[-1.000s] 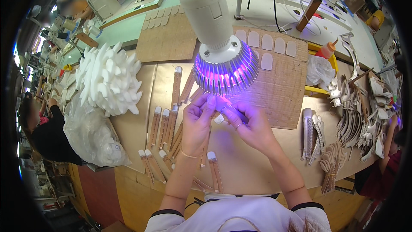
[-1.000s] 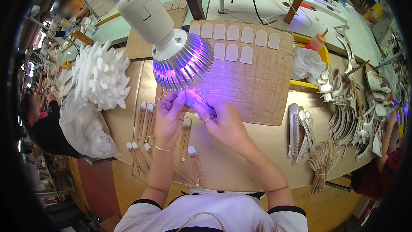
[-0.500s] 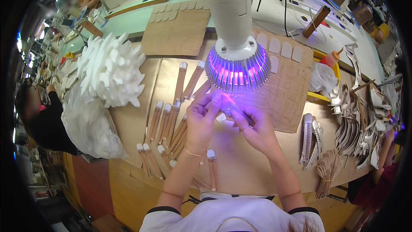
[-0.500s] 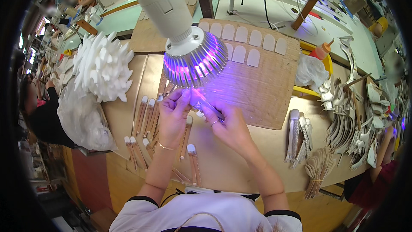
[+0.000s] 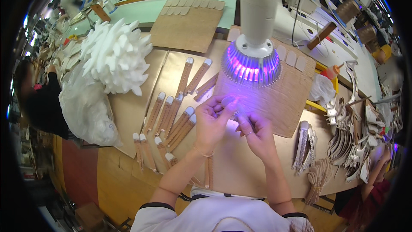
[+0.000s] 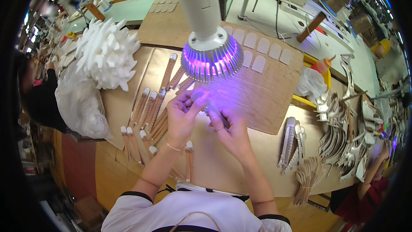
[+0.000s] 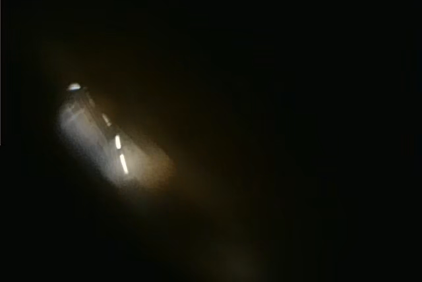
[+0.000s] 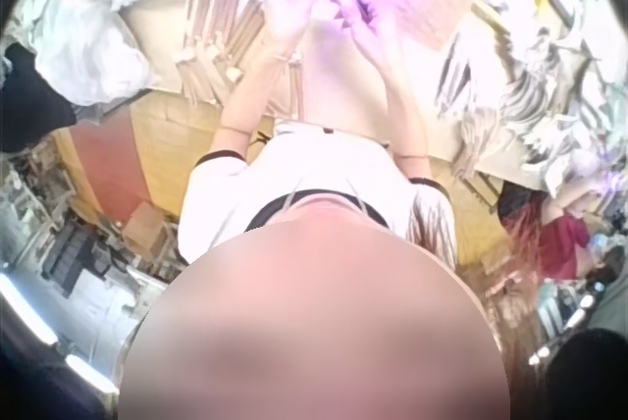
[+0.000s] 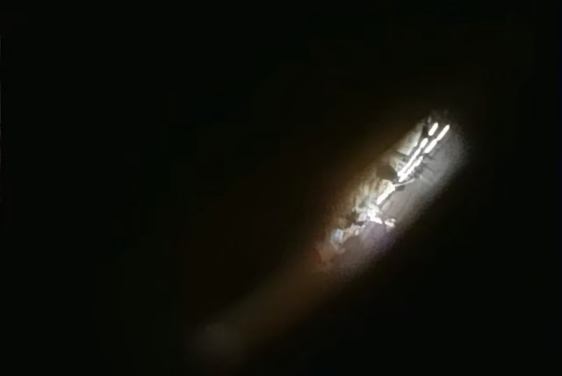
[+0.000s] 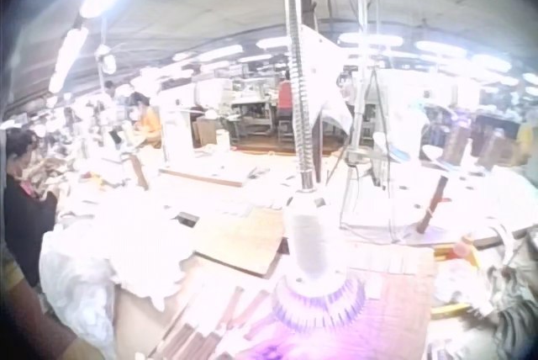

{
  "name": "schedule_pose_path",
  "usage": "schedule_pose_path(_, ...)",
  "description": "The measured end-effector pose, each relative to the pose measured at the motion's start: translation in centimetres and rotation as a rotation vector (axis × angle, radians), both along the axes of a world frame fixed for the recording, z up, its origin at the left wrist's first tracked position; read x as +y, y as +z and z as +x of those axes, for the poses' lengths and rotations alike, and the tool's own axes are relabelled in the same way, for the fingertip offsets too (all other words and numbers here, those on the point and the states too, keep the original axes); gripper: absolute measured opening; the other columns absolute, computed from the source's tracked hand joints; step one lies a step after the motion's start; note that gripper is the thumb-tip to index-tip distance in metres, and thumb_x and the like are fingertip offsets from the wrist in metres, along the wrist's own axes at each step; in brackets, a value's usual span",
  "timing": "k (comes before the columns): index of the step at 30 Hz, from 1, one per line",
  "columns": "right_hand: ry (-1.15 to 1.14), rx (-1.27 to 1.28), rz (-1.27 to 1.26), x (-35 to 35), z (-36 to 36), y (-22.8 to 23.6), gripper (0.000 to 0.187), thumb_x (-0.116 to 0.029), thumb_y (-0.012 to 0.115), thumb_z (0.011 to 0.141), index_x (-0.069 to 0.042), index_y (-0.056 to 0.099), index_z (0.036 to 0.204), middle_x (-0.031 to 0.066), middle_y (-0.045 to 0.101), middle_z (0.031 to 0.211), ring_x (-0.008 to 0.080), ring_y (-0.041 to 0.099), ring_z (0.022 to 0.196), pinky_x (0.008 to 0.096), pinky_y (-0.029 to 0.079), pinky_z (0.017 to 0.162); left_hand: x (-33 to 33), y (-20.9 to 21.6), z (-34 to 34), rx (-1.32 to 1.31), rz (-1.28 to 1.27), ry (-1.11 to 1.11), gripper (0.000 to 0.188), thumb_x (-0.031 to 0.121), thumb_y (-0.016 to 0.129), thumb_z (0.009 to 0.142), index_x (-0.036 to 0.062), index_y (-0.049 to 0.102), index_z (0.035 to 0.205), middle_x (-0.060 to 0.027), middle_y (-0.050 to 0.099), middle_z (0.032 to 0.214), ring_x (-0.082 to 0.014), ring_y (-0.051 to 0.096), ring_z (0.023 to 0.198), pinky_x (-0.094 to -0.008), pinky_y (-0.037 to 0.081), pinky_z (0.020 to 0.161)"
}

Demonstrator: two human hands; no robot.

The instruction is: The person repeatedly picks up small white foam pieces and wooden sticks, attaches them together, and places them under a UV lamp to cure. The person handles each unit one at a time, rotating and adjusting the pieces before setting them aside on the table.

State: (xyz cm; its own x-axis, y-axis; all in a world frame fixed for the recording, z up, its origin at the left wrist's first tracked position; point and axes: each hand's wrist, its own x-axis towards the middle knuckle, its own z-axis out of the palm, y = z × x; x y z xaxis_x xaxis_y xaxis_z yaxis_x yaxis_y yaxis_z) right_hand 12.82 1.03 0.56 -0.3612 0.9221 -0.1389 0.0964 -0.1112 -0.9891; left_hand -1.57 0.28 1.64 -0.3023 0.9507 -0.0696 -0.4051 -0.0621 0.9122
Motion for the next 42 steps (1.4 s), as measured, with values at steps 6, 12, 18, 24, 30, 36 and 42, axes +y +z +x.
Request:
schedule_pose_path(6, 0.115, -0.168, 0.079, -1.9, 1.4, -0.6, 0.023, -0.021, 0.059, 0.095, 0.002, 0.062, 0.096, 0.0056, 0.061, 0.073, 0.0114, 0.055, 0.064, 0.0281, 0.046, 0.059, -1.3, -2.1, -0.8, 0.064, -0.014, 0.061, 0.011, 0.000, 0.067, 0.086, -0.0041, 0.065, 0.095, -0.0082, 0.068, 0.086, -0.0092, 0.063, 0.078, -0.0210, 0.050, 0.069)
schedule_pose_path(12, 0.063, -0.259, 0.116, -5.1, 3.8, -0.5, 0.023, -0.022, 0.062, 0.092, 0.001, 0.061, 0.092, 0.0101, 0.054, 0.069, 0.0171, 0.053, 0.061, 0.0318, 0.044, 0.058, -3.1, -3.9, -0.8, 0.016, -0.085, -0.186, 0.015, 0.006, 0.061, 0.092, -0.0026, 0.056, 0.104, -0.0138, 0.065, 0.104, -0.0181, 0.063, 0.098, -0.0290, 0.050, 0.087)
schedule_pose_path(18, -0.458, -0.368, 0.370, -7.0, 8.8, 1.7, 0.020, -0.018, 0.064, 0.091, 0.000, 0.060, 0.097, 0.0078, 0.056, 0.080, 0.0161, 0.052, 0.066, 0.0291, 0.044, 0.061, -5.3, -4.3, 1.0, 0.324, -0.100, -0.232, 0.026, 0.016, 0.056, 0.097, -0.0026, 0.051, 0.114, -0.0174, 0.060, 0.118, -0.0275, 0.061, 0.110, -0.0369, 0.048, 0.098)
schedule_pose_path(24, -0.897, -0.408, 0.187, -8.1, 15.2, 3.0, 0.046, -0.023, 0.069, 0.087, 0.003, 0.053, 0.122, 0.0147, 0.059, 0.102, 0.0223, 0.060, 0.085, 0.0323, 0.048, 0.069, -6.4, -4.3, -0.2, 0.351, -0.136, -0.254, 0.024, 0.007, 0.055, 0.094, -0.0061, 0.052, 0.113, -0.0175, 0.061, 0.114, -0.0247, 0.061, 0.108, -0.0343, 0.047, 0.095)
schedule_pose_path(30, -0.888, -1.355, 0.522, -9.2, 17.0, 0.7, 0.066, -0.031, 0.063, 0.090, 0.003, 0.036, 0.140, 0.0210, 0.056, 0.117, 0.0363, 0.057, 0.103, 0.0437, 0.043, 0.091, -6.5, -4.4, -1.4, 0.559, -0.137, -0.108, 0.019, 0.008, 0.056, 0.094, -0.0042, 0.059, 0.108, -0.0121, 0.064, 0.109, -0.0202, 0.061, 0.104, -0.0322, 0.047, 0.092)
schedule_pose_path(36, -0.461, -1.030, 0.316, -9.4, 14.2, 0.8, 0.046, -0.029, 0.064, 0.089, 0.002, 0.057, 0.122, 0.0186, 0.060, 0.110, 0.0370, 0.056, 0.100, 0.0430, 0.042, 0.090, -2.0, -5.9, -4.9, 1.150, -0.012, 0.000, 0.022, 0.005, 0.058, 0.088, -0.0003, 0.062, 0.109, -0.0167, 0.067, 0.102, -0.0304, 0.064, 0.097, -0.0372, 0.048, 0.087)
schedule_pose_path(42, -0.232, -0.923, 0.348, -9.3, 10.2, 1.9, 0.039, -0.027, 0.066, 0.088, -0.003, 0.061, 0.119, 0.0148, 0.063, 0.105, 0.0324, 0.057, 0.098, 0.0411, 0.043, 0.087, 5.0, -8.3, -8.0, 1.740, 0.065, -0.002, 0.026, 0.003, 0.056, 0.083, 0.0009, 0.060, 0.109, -0.0195, 0.064, 0.093, -0.0394, 0.061, 0.087, -0.0463, 0.049, 0.078)
